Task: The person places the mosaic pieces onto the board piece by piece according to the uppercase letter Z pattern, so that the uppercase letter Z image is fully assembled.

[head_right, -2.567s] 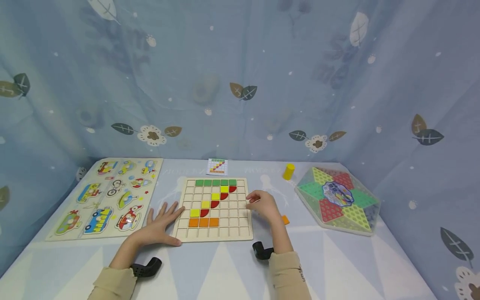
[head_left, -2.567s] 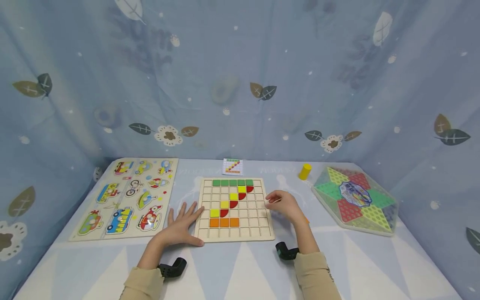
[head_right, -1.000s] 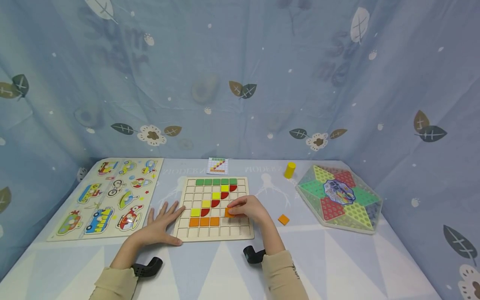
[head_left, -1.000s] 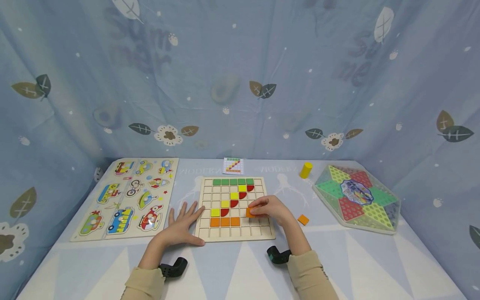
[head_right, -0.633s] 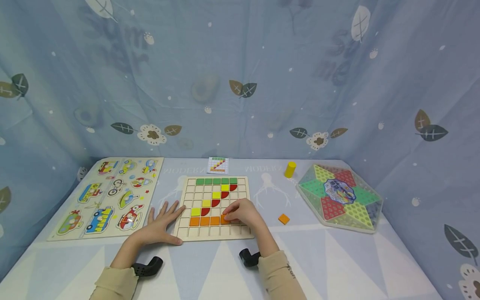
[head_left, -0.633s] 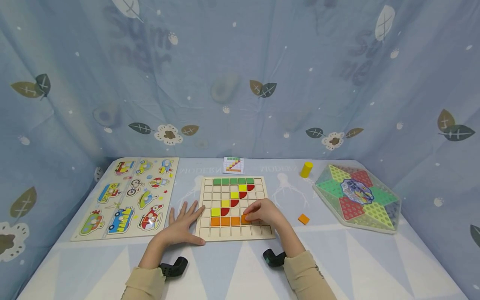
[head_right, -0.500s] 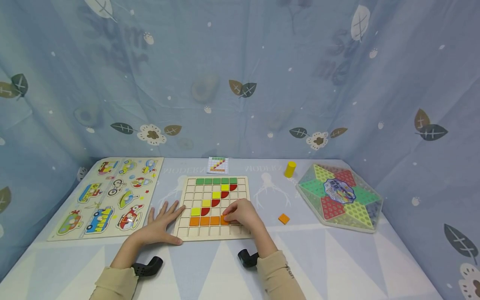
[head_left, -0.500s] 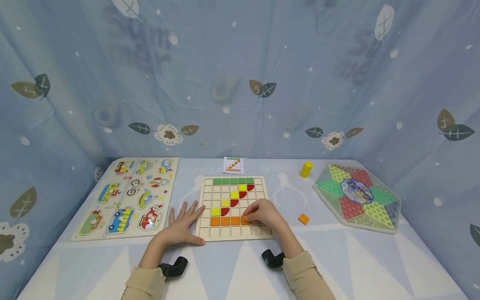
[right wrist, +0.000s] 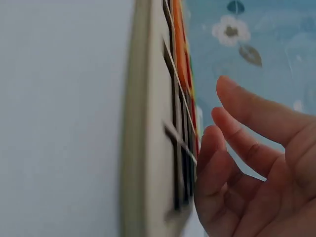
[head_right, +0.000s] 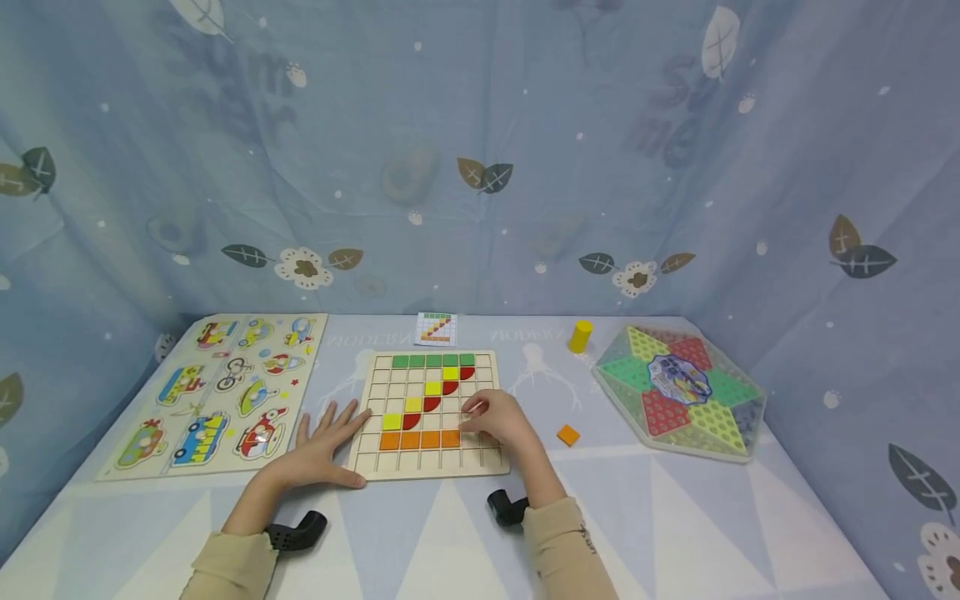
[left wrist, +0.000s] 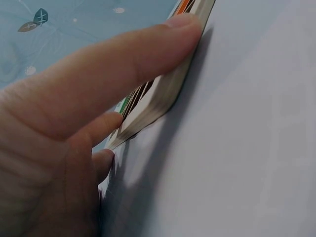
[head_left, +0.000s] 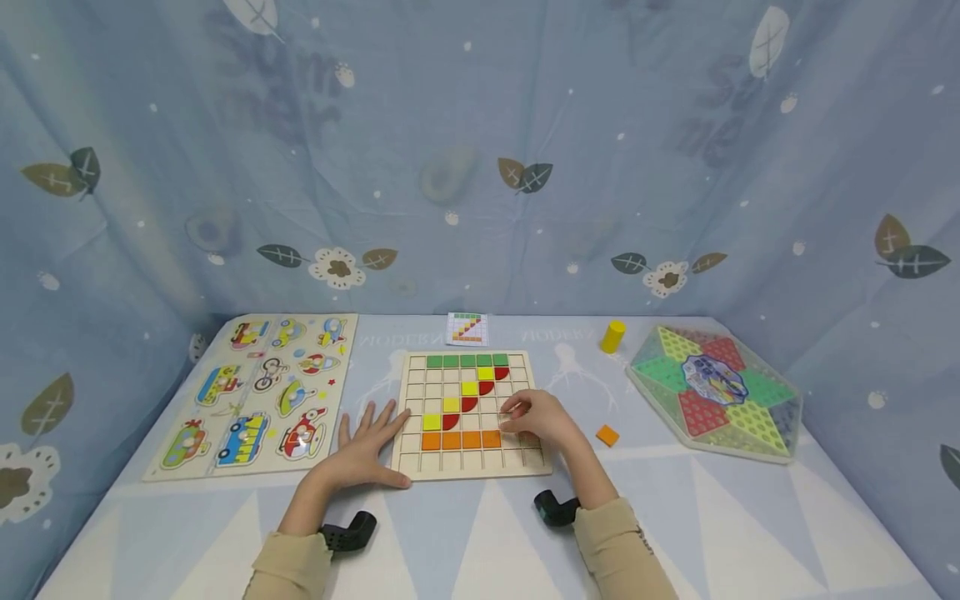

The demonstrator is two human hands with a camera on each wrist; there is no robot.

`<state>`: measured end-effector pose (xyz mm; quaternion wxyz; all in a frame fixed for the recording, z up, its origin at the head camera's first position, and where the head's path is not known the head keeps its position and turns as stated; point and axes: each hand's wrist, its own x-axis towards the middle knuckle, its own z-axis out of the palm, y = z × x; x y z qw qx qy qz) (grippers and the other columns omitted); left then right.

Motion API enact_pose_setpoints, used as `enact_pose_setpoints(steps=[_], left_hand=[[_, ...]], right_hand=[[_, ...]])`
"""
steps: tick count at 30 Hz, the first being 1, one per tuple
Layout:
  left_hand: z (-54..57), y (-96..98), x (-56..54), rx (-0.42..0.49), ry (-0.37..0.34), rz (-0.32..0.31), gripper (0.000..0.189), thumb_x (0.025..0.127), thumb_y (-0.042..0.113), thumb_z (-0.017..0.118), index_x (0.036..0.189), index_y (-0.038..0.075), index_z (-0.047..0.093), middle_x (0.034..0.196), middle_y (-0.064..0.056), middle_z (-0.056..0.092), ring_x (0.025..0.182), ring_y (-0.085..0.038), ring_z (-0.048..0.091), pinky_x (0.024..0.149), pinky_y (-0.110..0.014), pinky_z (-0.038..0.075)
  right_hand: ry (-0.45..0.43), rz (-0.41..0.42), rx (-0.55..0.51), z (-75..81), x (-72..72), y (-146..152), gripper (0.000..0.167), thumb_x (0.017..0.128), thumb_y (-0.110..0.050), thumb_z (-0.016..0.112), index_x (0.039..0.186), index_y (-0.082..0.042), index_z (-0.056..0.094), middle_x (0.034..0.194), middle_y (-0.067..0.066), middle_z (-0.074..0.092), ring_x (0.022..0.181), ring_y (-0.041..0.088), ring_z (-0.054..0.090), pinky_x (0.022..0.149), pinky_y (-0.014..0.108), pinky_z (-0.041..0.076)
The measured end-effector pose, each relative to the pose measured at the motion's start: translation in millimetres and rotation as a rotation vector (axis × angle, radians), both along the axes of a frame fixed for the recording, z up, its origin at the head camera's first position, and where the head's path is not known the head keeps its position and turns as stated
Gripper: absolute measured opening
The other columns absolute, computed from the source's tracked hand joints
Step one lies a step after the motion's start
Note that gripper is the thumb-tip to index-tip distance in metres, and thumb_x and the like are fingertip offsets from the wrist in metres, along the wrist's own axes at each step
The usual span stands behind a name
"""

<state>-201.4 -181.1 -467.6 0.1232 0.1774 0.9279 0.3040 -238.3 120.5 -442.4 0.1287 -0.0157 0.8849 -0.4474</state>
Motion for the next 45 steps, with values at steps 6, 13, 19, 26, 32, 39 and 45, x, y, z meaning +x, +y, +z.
enact_pose_setpoints(steps=[6, 13, 19, 26, 32, 39, 45], left_hand=[[0.5, -0.5, -1.2, -0.001, -0.003, 0.000, 0.108, 0.061, 0.048, 0.080, 0.146, 0.007, 0.027, 0.152, -0.022, 0.008, 0.137, -0.045, -0.011, 0.099, -0.061, -0.022], [0.3, 0.7, -1.6, 0.004, 0.010, -0.006, 0.107, 0.062, 0.048, 0.080, 0.146, 0.007, 0.027, 0.152, -0.022, 0.008, 0.137, -0.046, -0.010, 0.099, -0.061, -0.021], [-2.9, 5.4, -1.9, 0.010, -0.004, -0.018, 0.108, 0.062, 0.050, 0.079, 0.146, 0.007, 0.027, 0.153, -0.021, 0.008, 0.137, -0.045, -0.011, 0.100, -0.061, -0.021], [-1.4, 5.3, -0.8, 0.011, -0.007, -0.009, 0.108, 0.061, 0.048, 0.080, 0.146, 0.007, 0.027, 0.153, -0.021, 0.008, 0.137, -0.045, -0.011, 0.100, -0.061, -0.021], [-1.6, 2.4, -0.7, 0.006, -0.003, -0.008, 0.107, 0.061, 0.048, 0.080, 0.145, 0.007, 0.027, 0.152, -0.022, 0.009, 0.137, -0.045, -0.010, 0.099, -0.061, -0.021], [0.3, 1.5, 0.1, 0.012, -0.005, -0.003, 0.107, 0.061, 0.046, 0.080, 0.145, 0.006, 0.028, 0.152, -0.022, 0.009, 0.137, -0.046, -0.009, 0.099, -0.062, -0.021], [1.2, 1.2, 0.3, 0.008, -0.003, 0.002, 0.106, 0.062, 0.046, 0.080, 0.145, 0.007, 0.027, 0.152, -0.022, 0.009, 0.137, -0.046, -0.009, 0.099, -0.062, -0.021]], right_hand=[[-0.017, -0.107, -0.055, 7.3, -6.9, 36.4, 0.024, 0.075, -0.007, 0.074, 0.097, -0.003, 0.065, 0.079, 0.006, 0.057, 0.065, 0.016, 0.052, 0.058, 0.028, 0.046], [-0.026, -0.138, -0.062, 9.8, -8.6, 59.8, 0.026, 0.077, -0.008, 0.072, 0.101, -0.001, 0.064, 0.081, 0.006, 0.057, 0.068, 0.017, 0.052, 0.061, 0.029, 0.047], [-0.024, -0.157, 0.048, 13.8, 0.8, 83.7, 0.026, 0.077, -0.007, 0.072, 0.101, 0.000, 0.063, 0.084, 0.008, 0.058, 0.071, 0.020, 0.052, 0.064, 0.030, 0.046], [-0.084, -0.120, 0.326, 15.8, 17.2, 118.5, 0.028, 0.070, -0.008, 0.076, 0.094, -0.003, 0.062, 0.100, 0.017, 0.057, 0.083, 0.026, 0.052, 0.073, 0.038, 0.045], [-0.102, -0.137, 0.334, 14.1, 22.9, 123.9, 0.024, 0.068, -0.005, 0.076, 0.086, -0.002, 0.060, 0.085, 0.011, 0.058, 0.074, 0.022, 0.051, 0.065, 0.033, 0.043], [-0.032, -0.129, 0.160, 7.8, 17.9, 115.2, 0.023, 0.072, 0.001, 0.071, 0.088, -0.001, 0.055, 0.079, 0.007, 0.053, 0.072, 0.020, 0.047, 0.061, 0.028, 0.041], [-0.033, -0.092, -0.114, 7.9, 7.6, 86.9, 0.021, 0.079, -0.002, 0.068, 0.097, 0.003, 0.058, 0.083, 0.007, 0.058, 0.072, 0.016, 0.053, 0.065, 0.029, 0.046]])
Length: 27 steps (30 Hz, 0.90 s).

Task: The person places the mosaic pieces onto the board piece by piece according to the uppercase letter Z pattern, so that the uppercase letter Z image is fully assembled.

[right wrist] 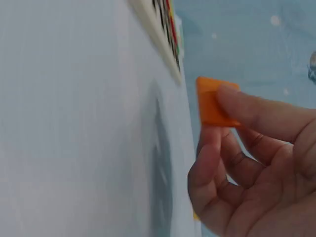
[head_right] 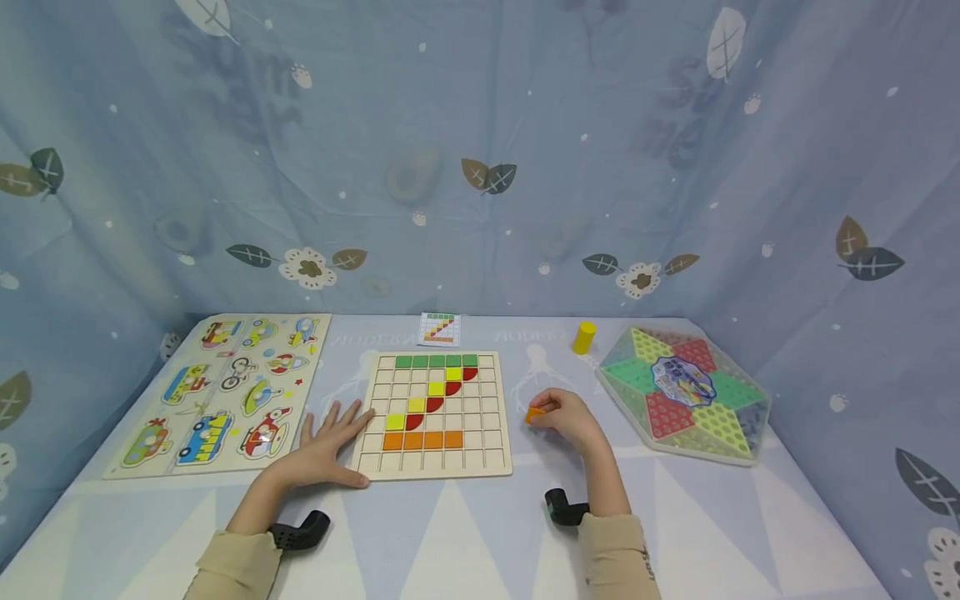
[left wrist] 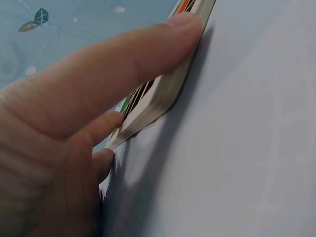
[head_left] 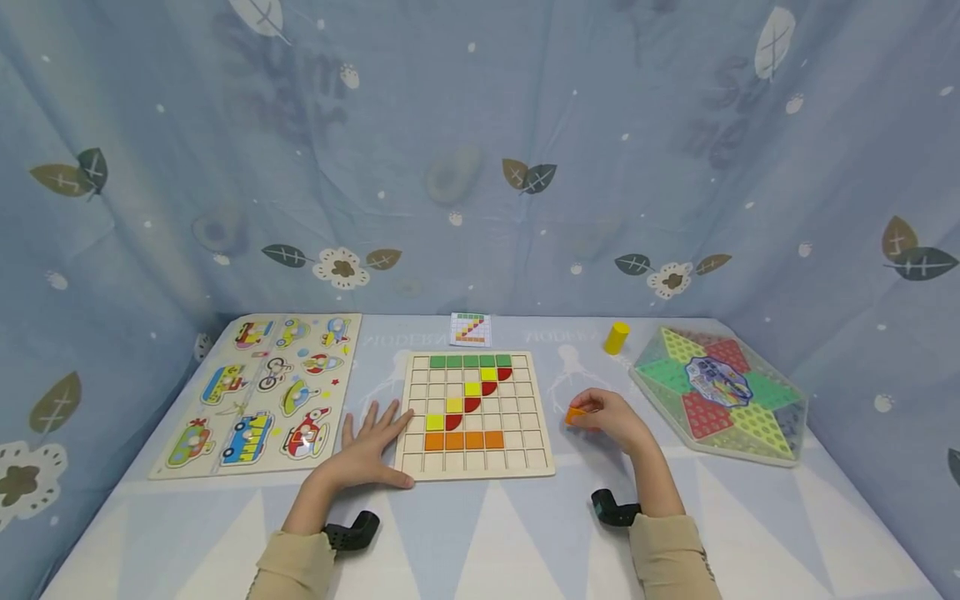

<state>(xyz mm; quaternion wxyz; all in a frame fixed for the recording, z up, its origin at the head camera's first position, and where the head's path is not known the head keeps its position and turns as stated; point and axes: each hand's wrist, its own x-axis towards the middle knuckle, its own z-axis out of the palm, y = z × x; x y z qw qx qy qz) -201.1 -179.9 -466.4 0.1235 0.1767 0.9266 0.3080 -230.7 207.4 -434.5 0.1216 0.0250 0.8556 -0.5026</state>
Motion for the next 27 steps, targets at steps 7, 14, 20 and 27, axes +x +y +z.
enact_pose_setpoints(steps=[7, 14, 20, 27], left_hand=[[0.8, -2.7, 1.7, -0.004, 0.002, 0.005, 0.107, 0.062, 0.046, 0.080, 0.146, 0.007, 0.027, 0.153, -0.021, 0.008, 0.137, -0.045, -0.010, 0.100, -0.061, -0.021], [0.5, -3.6, 1.8, -0.010, 0.002, 0.009, 0.107, 0.062, 0.047, 0.080, 0.146, 0.007, 0.027, 0.153, -0.021, 0.008, 0.137, -0.045, -0.010, 0.100, -0.061, -0.021], [-0.3, -3.6, 1.0, 0.002, -0.001, 0.008, 0.107, 0.061, 0.046, 0.080, 0.145, 0.007, 0.027, 0.152, -0.022, 0.008, 0.137, -0.045, -0.010, 0.099, -0.061, -0.021], [-1.4, -3.6, 1.2, -0.006, -0.009, 0.012, 0.108, 0.061, 0.046, 0.081, 0.146, 0.007, 0.027, 0.153, -0.022, 0.008, 0.137, -0.045, -0.010, 0.099, -0.061, -0.021]], right_hand=[[-0.023, 0.032, -0.104, -1.9, -6.0, -43.8, 0.018, 0.081, -0.004, 0.067, 0.099, -0.001, 0.066, 0.091, 0.006, 0.059, 0.081, 0.016, 0.057, 0.073, 0.027, 0.051], [-0.041, 0.069, -0.037, -3.9, -4.1, -72.3, 0.011, 0.081, -0.006, 0.069, 0.091, -0.004, 0.072, 0.089, 0.005, 0.062, 0.078, 0.017, 0.054, 0.072, 0.026, 0.047], [-0.035, 0.073, 0.037, -10.7, -2.6, -80.0, 0.007, 0.080, -0.006, 0.070, 0.086, -0.005, 0.073, 0.085, 0.003, 0.066, 0.068, 0.013, 0.056, 0.064, 0.024, 0.051], [-0.025, 0.075, 0.093, -15.2, 0.4, -84.5, 0.006, 0.077, -0.005, 0.073, 0.082, -0.004, 0.070, 0.077, 0.003, 0.063, 0.064, 0.013, 0.055, 0.059, 0.022, 0.049]])
